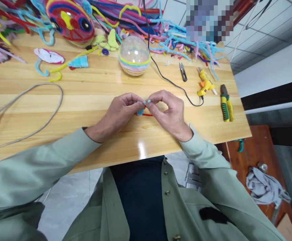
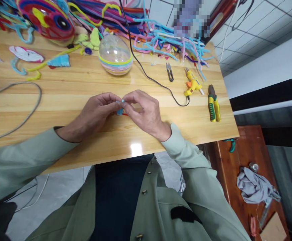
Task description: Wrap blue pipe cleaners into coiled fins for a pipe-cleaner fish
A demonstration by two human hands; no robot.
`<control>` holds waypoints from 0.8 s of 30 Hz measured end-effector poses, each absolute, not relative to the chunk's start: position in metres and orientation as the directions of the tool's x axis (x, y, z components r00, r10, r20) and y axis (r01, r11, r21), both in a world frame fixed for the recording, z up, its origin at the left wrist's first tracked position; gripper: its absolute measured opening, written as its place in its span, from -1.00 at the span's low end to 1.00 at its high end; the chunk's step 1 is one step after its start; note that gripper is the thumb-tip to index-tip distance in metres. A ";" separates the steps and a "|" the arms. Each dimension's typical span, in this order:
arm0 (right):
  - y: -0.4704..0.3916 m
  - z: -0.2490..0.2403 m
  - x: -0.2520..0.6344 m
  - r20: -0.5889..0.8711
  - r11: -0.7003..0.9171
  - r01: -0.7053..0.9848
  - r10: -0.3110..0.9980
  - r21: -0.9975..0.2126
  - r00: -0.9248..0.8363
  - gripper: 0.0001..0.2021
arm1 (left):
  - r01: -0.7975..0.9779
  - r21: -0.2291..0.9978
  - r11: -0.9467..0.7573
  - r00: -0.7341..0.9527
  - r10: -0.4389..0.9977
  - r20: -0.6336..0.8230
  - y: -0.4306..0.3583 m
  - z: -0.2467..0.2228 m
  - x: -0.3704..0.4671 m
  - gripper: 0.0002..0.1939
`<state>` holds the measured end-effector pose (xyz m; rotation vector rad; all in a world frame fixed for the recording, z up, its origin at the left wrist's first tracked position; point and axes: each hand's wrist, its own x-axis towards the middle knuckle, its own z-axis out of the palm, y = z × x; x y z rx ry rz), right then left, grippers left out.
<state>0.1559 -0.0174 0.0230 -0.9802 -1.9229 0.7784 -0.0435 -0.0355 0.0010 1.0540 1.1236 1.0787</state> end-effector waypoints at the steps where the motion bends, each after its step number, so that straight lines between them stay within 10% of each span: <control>1: -0.018 0.021 0.157 0.425 0.561 0.348 0.814 -0.751 -0.395 -0.81 | -0.137 0.978 0.158 0.100 0.984 -0.145 -0.035 0.000 -0.043 -0.85; 24: -0.017 -0.002 0.173 0.728 0.892 0.445 0.358 -0.081 -0.585 -0.79 | -0.418 0.889 0.186 0.114 0.982 -0.152 -0.035 0.001 -0.040 -0.45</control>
